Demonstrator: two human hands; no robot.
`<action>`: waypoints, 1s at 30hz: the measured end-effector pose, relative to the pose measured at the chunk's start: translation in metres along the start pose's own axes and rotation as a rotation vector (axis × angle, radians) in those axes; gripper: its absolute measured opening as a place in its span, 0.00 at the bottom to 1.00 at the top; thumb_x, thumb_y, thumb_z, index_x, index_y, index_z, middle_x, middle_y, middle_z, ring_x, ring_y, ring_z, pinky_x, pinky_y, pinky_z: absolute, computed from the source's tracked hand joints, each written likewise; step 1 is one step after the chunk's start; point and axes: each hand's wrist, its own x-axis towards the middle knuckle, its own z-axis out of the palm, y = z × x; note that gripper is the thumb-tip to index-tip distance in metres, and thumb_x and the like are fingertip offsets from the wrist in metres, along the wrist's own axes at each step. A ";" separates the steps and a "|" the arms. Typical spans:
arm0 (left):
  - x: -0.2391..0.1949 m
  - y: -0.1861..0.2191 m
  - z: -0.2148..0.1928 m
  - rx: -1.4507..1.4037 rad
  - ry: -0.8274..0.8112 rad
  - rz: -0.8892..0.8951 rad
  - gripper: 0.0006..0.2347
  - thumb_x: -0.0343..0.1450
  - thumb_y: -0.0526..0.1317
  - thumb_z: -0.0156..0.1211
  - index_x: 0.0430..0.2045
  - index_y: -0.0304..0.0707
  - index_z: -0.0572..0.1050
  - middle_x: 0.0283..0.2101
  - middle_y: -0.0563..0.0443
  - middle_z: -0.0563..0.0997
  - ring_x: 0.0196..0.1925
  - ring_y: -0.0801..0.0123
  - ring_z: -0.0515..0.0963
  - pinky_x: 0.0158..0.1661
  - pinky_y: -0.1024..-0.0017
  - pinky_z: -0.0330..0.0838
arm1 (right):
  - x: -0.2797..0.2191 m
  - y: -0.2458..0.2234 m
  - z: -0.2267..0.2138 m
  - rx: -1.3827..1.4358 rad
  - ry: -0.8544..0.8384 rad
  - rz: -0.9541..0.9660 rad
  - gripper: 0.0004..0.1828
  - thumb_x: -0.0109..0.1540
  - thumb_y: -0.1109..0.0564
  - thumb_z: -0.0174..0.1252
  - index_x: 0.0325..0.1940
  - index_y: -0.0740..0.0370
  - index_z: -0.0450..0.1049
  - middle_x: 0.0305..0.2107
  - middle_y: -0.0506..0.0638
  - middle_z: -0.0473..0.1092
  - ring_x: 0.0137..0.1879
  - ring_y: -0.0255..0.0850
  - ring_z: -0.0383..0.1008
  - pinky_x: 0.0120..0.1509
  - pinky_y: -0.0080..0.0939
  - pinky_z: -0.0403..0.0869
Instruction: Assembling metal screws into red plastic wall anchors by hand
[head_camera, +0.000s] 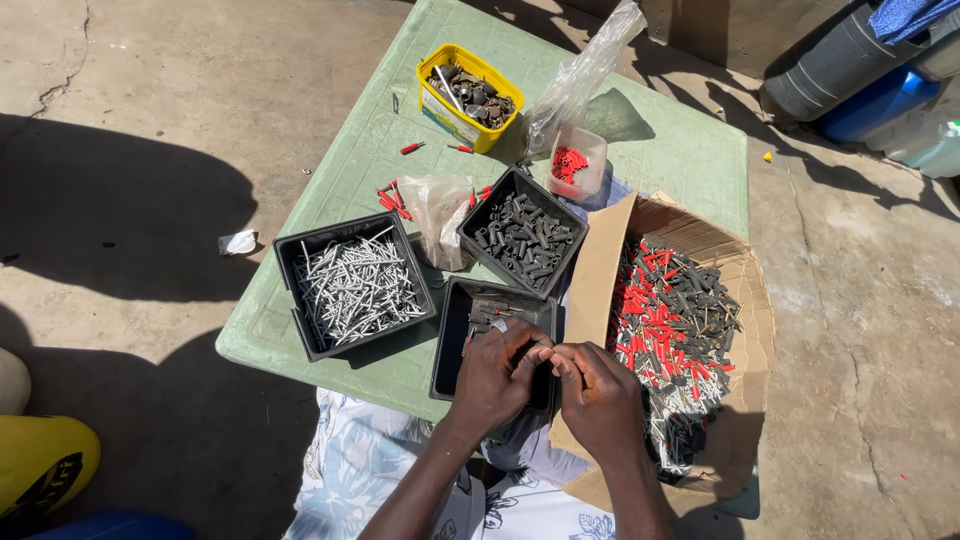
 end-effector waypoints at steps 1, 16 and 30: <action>-0.002 -0.002 0.002 -0.001 -0.003 0.000 0.18 0.79 0.53 0.41 0.33 0.43 0.75 0.31 0.52 0.77 0.27 0.57 0.76 0.32 0.62 0.66 | -0.001 0.000 0.000 -0.001 0.001 0.003 0.07 0.67 0.62 0.53 0.39 0.58 0.77 0.32 0.46 0.78 0.37 0.42 0.78 0.42 0.41 0.73; 0.028 -0.013 -0.028 -0.525 -0.165 -0.403 0.06 0.71 0.40 0.63 0.32 0.39 0.83 0.33 0.56 0.85 0.35 0.78 0.80 0.40 0.79 0.71 | 0.002 -0.003 -0.006 0.047 0.042 -0.004 0.03 0.65 0.62 0.56 0.38 0.60 0.76 0.29 0.47 0.76 0.33 0.41 0.77 0.40 0.39 0.75; 0.153 -0.083 0.032 0.514 -0.229 0.072 0.03 0.62 0.34 0.63 0.22 0.45 0.81 0.29 0.42 0.81 0.35 0.45 0.78 0.31 0.52 0.67 | 0.002 0.007 0.007 0.025 0.106 0.061 0.04 0.61 0.64 0.62 0.39 0.60 0.80 0.32 0.47 0.80 0.35 0.38 0.81 0.41 0.38 0.79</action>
